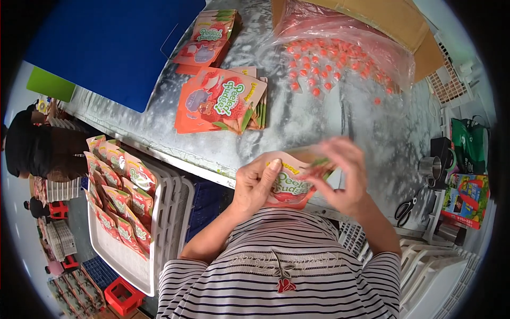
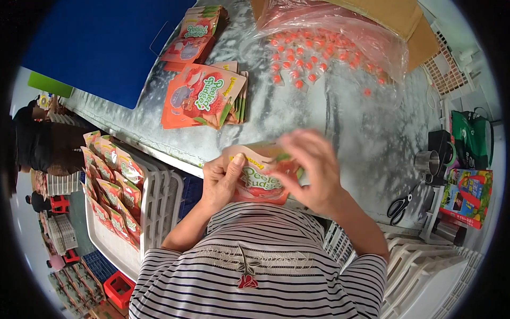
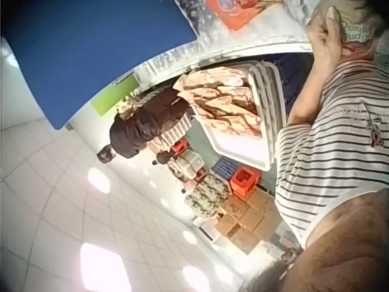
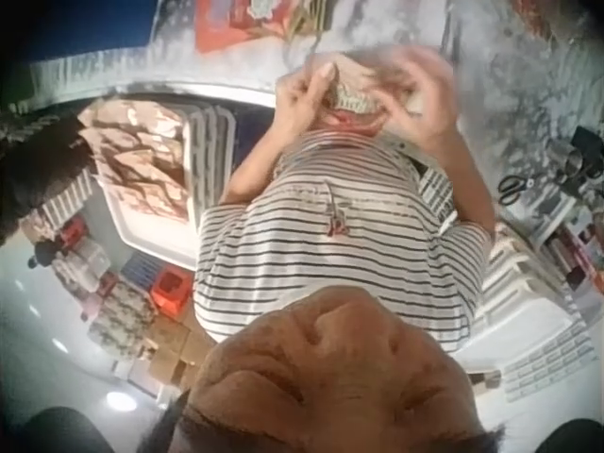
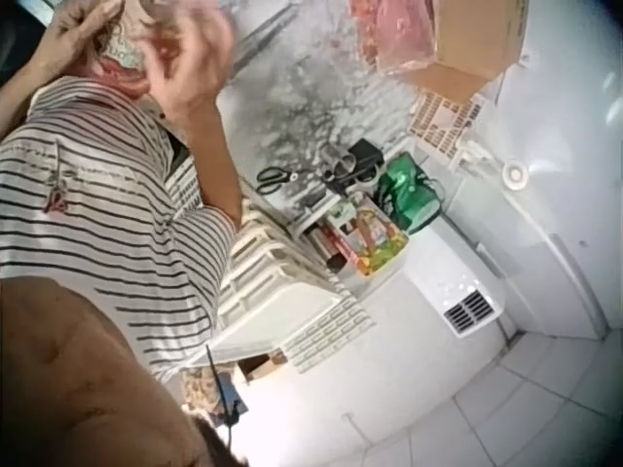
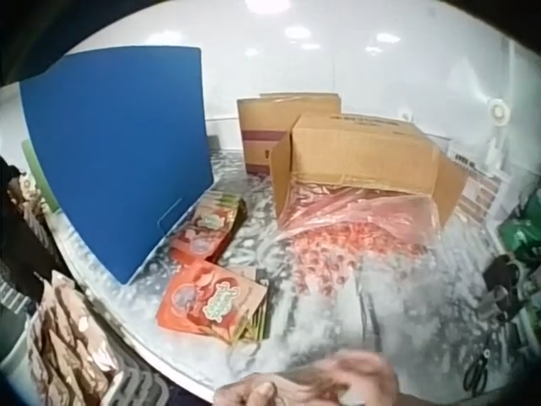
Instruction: Filling and preparing product bags with individual gummy candies at a factory workstation.
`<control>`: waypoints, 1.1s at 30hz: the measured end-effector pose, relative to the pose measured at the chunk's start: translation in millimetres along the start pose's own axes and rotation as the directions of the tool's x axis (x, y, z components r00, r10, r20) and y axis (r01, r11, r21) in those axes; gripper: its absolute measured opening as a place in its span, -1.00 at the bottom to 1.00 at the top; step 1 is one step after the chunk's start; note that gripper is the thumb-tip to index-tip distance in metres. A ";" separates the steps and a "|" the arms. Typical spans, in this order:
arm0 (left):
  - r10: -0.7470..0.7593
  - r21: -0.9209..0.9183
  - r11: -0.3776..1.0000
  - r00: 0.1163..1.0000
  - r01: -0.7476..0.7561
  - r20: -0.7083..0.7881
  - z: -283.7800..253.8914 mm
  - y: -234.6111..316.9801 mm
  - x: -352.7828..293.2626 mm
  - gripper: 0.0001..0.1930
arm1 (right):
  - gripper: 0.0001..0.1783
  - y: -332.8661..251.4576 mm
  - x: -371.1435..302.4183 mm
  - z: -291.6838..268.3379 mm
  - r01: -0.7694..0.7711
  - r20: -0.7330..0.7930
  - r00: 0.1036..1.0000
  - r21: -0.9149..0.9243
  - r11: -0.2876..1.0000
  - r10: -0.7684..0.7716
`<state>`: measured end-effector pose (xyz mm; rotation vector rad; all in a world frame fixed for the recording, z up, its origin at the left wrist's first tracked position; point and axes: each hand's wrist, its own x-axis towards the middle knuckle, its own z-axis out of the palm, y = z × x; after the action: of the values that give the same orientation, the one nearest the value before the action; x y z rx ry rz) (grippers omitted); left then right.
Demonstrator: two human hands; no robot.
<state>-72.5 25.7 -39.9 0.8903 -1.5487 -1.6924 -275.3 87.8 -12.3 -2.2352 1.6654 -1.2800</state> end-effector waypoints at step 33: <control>-0.104 -0.207 0.976 0.977 0.064 -0.185 -15.6 -35.2 18.4 -0.82 | -0.92 19.6 -32.9 67.4 -0.517 0.111 0.785 0.659 0.546 0.610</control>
<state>-70.4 4.5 -76.8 0.9952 -1.2038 -1.7285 -248.7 80.0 -84.7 -1.0774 1.4393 -1.5080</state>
